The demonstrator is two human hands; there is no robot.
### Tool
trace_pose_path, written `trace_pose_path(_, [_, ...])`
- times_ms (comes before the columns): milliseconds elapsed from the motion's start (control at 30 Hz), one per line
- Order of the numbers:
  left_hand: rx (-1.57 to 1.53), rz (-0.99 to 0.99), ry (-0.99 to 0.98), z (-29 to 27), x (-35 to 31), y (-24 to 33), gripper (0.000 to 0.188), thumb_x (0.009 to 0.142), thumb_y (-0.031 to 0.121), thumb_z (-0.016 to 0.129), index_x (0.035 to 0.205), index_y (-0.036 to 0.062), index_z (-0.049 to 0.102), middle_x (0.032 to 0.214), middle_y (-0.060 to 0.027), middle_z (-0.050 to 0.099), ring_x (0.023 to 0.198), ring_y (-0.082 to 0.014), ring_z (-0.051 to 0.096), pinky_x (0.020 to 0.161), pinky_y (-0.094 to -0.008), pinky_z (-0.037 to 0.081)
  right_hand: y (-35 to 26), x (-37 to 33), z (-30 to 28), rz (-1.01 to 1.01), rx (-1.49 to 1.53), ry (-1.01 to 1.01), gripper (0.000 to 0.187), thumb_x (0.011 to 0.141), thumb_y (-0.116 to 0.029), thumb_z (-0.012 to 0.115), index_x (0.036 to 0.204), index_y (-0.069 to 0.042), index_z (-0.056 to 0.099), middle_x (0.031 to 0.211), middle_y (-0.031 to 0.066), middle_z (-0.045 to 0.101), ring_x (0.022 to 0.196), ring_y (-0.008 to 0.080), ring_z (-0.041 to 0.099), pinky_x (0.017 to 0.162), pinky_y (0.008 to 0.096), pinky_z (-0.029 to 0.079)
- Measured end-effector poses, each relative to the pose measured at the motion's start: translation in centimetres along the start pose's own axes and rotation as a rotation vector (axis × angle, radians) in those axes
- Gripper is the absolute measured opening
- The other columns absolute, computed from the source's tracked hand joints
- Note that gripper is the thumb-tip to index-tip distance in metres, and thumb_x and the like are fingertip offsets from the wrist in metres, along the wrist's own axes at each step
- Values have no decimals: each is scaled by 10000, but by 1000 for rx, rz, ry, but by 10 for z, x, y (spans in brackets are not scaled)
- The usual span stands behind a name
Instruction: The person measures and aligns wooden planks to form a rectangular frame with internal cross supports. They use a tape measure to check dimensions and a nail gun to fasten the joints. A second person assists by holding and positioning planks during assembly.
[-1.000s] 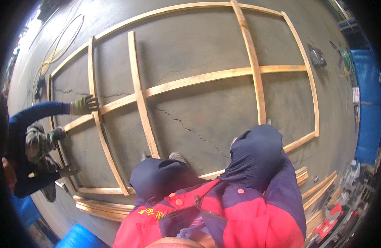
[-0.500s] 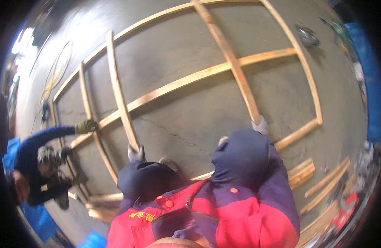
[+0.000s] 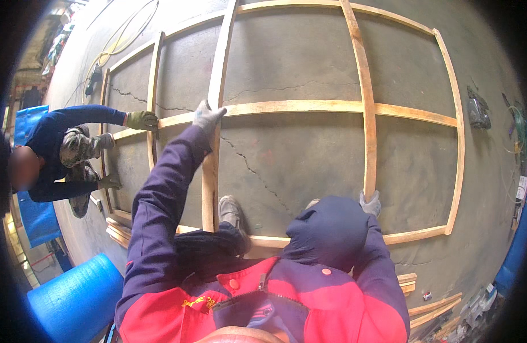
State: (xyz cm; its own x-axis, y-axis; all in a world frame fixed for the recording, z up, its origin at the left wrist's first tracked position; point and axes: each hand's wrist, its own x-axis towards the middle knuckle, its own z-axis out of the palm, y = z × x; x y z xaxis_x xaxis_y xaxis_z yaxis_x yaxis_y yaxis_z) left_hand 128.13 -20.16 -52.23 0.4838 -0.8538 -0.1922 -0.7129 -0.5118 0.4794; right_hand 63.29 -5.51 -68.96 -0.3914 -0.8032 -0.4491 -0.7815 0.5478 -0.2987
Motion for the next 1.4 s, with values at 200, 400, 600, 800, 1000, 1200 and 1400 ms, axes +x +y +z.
trace_pose_path(200, [78, -239, -174, 6, -14, -48, 643, 772, 320, 862, 1230, 9, 535, 1061, -237, 707, 1009, -369, 709, 906, -421, 559, 28, 3, 22, -141, -94, 167, 899, 784, -618, 752, 1386, 6, 515, 1228, 316, 640, 1111, 479, 637, 913, 524, 525])
trace_pose_path(400, [-138, -311, -100, -58, -42, -72, 593, 807, 195, 806, 1296, 18, 519, 845, -108, 697, 601, -202, 656, 536, -351, 558, 43, 4, 36, -203, -67, 291, 841, 767, -538, 805, 1332, 30, 550, 1203, 313, 636, 1069, 468, 644, 885, 511, 529])
trace_pose_path(600, [126, -325, -79, -54, -102, -45, 614, 757, 251, 860, 1245, 21, 567, 909, -148, 694, 745, -236, 673, 677, -371, 561, 5, 2, -5, -136, -36, -58, 771, 788, -442, 808, 1319, 56, 555, 1137, 294, 666, 1028, 448, 661, 861, 516, 526])
trace_pose_path(800, [-32, -133, 63, 30, -130, -28, 662, 714, 295, 868, 1254, 39, 585, 1080, -220, 696, 1045, -398, 671, 918, -440, 536, 9, -7, -3, -334, 16, 156, 714, 792, -426, 811, 1254, 69, 584, 1069, 288, 681, 982, 446, 674, 840, 507, 531])
trace_pose_path(1000, [-244, -148, 187, 121, -133, -82, 680, 697, 275, 864, 1269, 34, 586, 1113, -221, 689, 1051, -380, 671, 940, -440, 527, 58, 24, 29, -231, -34, 109, 783, 772, -462, 834, 1303, 43, 558, 1089, 286, 670, 1004, 442, 671, 844, 498, 539])
trace_pose_path(1200, [-186, -109, 108, 116, -134, -128, 710, 711, 254, 859, 1315, 32, 561, 1155, -215, 684, 1085, -373, 669, 951, -426, 525, 34, 5, 8, -145, -115, 29, 822, 769, -467, 841, 1354, 12, 517, 1136, 276, 642, 1022, 451, 653, 871, 501, 534])
trace_pose_path(1400, [-196, -153, 65, 148, -137, -148, 756, 707, 241, 869, 1345, 20, 529, 1222, -220, 651, 1164, -385, 624, 1005, -447, 497, -25, -13, -26, -177, -193, 51, 867, 766, -471, 848, 1405, -19, 476, 1183, 265, 614, 1041, 460, 636, 899, 503, 530])
